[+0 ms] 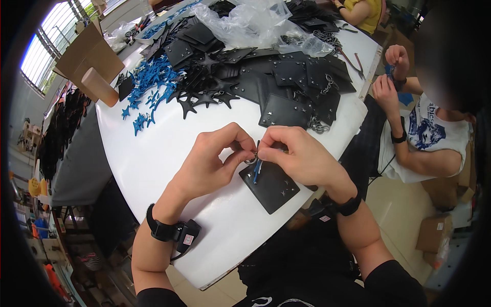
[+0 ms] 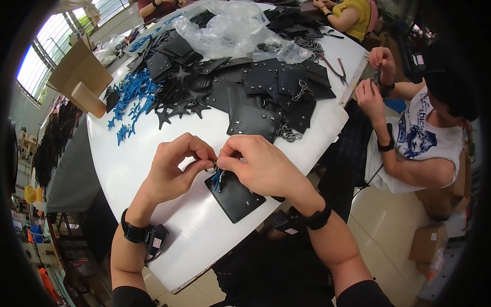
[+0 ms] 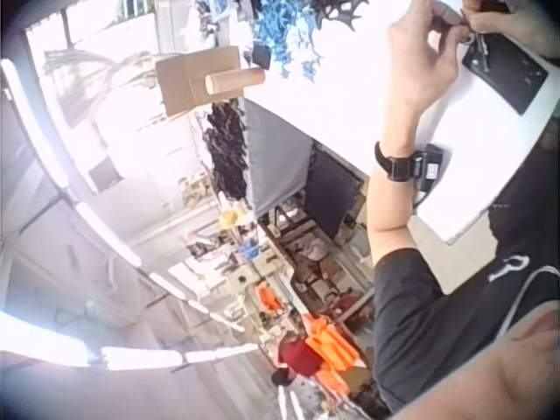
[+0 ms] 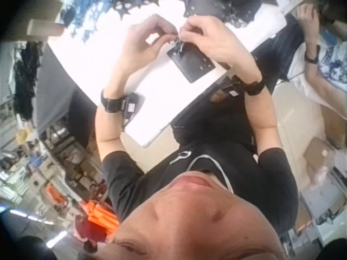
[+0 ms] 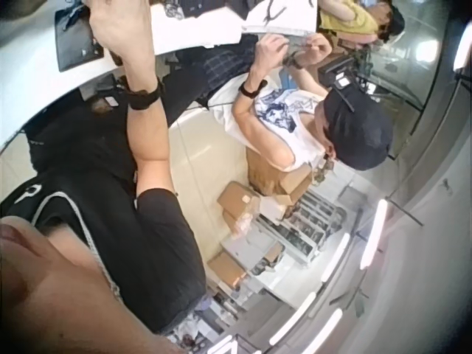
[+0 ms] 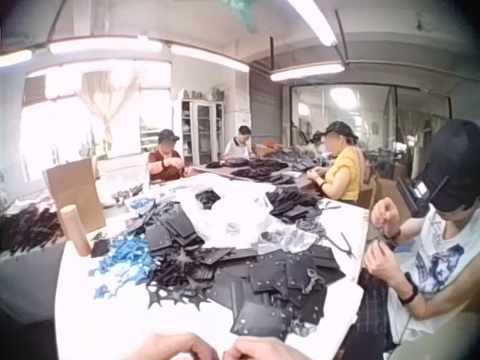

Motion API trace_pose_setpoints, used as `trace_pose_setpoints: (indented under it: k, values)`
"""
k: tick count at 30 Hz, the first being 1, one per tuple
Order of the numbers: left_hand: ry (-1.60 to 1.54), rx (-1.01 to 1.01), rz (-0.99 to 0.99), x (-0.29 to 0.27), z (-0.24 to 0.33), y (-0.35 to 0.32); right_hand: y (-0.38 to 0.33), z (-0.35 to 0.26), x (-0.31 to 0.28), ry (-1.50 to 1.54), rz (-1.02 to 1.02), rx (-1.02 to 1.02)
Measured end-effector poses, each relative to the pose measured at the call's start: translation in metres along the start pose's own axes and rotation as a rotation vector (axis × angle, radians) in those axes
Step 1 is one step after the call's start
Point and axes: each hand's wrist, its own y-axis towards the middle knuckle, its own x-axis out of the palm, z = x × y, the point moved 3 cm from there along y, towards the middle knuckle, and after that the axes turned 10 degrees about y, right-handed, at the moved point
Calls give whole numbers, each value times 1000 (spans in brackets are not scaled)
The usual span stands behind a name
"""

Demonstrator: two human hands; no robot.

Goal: The recorder is assembling star-shaped keychains and attaching them to small leather pouches using pliers.

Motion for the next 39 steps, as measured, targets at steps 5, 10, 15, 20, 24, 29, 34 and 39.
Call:
trace_pose_setpoints:
  k: [5, 10, 15, 20, 24, 29, 34, 39]
  values:
    - [197, 88, 32, -5, 10, 0, 4, -8, -2, -68, -53, 78]
    - [473, 221, -17, -8, 27, -3, 3, -8, 4, -44, -20, 44]
    - [338, 164, 79, -6, 25, -1, -3, 7, 12, 103, 183, -234]
    - [268, 166, 178, -7, 17, -2, -3, 20, 23, 267, 319, -378]
    - [309, 186, 252, 5, 25, -4, -6, 17, 28, 282, 415, -416]
    - [407, 201, 389, 14, 22, -6, -9, 18, 37, 413, 472, -392]
    - [483, 276, 411, 13, 20, -7, -9, 9, 33, 197, 458, -453]
    - [549, 337, 345, 13, 25, -4, -14, -4, 19, -9, 400, -466]
